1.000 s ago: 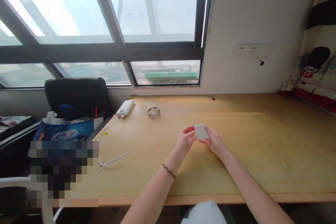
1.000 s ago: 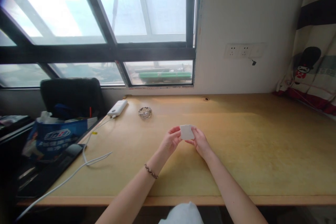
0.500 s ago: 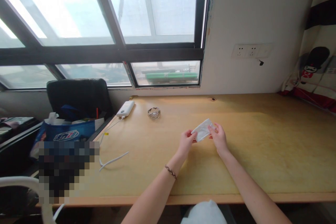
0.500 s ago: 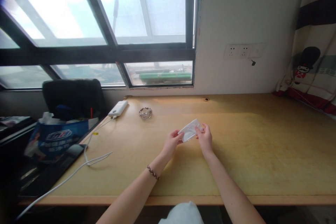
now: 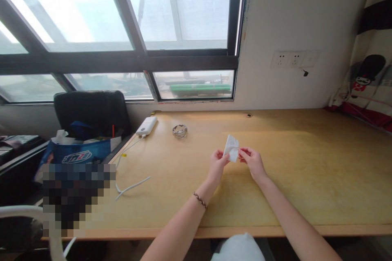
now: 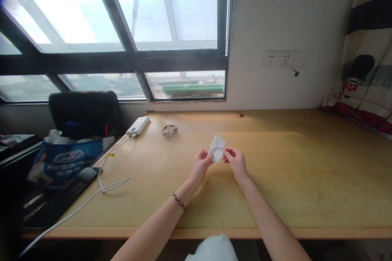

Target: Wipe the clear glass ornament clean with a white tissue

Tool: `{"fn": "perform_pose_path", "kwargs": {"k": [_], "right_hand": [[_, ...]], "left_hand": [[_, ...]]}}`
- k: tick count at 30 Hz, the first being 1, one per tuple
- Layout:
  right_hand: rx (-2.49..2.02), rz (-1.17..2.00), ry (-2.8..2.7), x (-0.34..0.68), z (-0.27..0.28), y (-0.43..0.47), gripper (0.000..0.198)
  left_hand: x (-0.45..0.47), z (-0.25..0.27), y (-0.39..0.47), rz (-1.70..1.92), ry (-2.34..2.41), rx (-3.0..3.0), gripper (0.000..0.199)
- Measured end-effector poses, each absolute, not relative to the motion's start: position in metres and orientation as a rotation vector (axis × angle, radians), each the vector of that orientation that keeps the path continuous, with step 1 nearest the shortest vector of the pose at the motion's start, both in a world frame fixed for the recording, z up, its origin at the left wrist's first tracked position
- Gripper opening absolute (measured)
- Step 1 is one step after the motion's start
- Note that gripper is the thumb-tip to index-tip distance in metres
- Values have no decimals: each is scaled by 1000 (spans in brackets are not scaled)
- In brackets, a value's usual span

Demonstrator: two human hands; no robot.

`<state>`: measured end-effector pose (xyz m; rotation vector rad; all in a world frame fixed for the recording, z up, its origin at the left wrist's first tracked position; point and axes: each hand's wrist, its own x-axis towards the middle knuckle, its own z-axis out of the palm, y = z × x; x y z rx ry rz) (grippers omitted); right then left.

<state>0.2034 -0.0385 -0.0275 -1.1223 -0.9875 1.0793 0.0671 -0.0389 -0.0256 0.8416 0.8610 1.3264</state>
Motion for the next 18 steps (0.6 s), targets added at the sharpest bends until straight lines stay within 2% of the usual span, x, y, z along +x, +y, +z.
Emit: {"fn": "perform_pose_path", "kwargs": {"k": [12, 18], "right_hand": [[-1163, 1059, -898, 205, -25, -38, 32], [-1197, 1063, -866, 208, -25, -37, 28]], "left_hand": [[67, -24, -41, 1325, 860, 907, 25], [66, -27, -40, 1337, 877, 923, 23]]}}
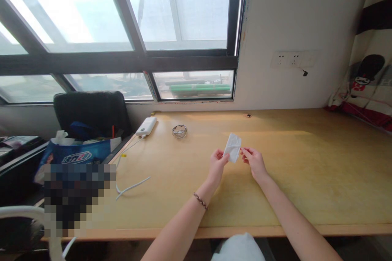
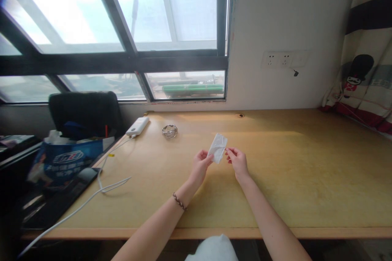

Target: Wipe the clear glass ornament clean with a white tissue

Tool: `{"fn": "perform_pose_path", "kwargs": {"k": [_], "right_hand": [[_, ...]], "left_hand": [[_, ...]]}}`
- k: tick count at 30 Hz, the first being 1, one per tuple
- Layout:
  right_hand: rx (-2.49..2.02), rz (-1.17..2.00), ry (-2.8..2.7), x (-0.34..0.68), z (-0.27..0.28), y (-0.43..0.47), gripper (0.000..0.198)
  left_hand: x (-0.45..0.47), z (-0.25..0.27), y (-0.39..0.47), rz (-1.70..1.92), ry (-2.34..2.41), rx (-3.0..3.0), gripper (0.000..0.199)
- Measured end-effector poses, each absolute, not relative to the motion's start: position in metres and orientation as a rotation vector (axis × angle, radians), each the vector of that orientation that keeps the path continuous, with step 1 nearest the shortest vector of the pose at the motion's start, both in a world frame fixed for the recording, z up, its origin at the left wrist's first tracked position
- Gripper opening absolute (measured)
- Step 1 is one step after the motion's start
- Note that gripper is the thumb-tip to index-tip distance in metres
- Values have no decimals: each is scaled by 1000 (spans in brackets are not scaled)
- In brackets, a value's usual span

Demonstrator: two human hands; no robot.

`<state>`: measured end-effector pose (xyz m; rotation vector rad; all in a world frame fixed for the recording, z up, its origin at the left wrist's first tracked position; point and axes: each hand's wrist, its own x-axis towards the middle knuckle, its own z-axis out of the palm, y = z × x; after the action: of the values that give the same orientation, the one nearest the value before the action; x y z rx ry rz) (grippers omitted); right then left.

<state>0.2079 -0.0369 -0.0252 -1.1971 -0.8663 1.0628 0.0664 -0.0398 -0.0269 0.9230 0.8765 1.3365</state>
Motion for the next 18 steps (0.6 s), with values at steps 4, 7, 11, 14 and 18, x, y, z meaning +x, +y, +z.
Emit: {"fn": "perform_pose_path", "kwargs": {"k": [4, 7, 11, 14, 18], "right_hand": [[-1180, 1034, -829, 209, -25, -37, 30], [-1176, 1066, -793, 209, -23, -37, 30], [-1157, 1117, -763, 209, -20, -38, 28], [-1135, 1086, -845, 207, -17, -41, 27], [-1168, 945, -1056, 204, -16, -43, 28]], "left_hand": [[66, -29, -39, 1333, 896, 943, 22], [67, -29, -39, 1327, 912, 965, 23], [68, -29, -39, 1323, 948, 1012, 22], [69, -28, -40, 1333, 990, 1107, 19], [71, -29, -43, 1311, 1030, 1275, 14]]}}
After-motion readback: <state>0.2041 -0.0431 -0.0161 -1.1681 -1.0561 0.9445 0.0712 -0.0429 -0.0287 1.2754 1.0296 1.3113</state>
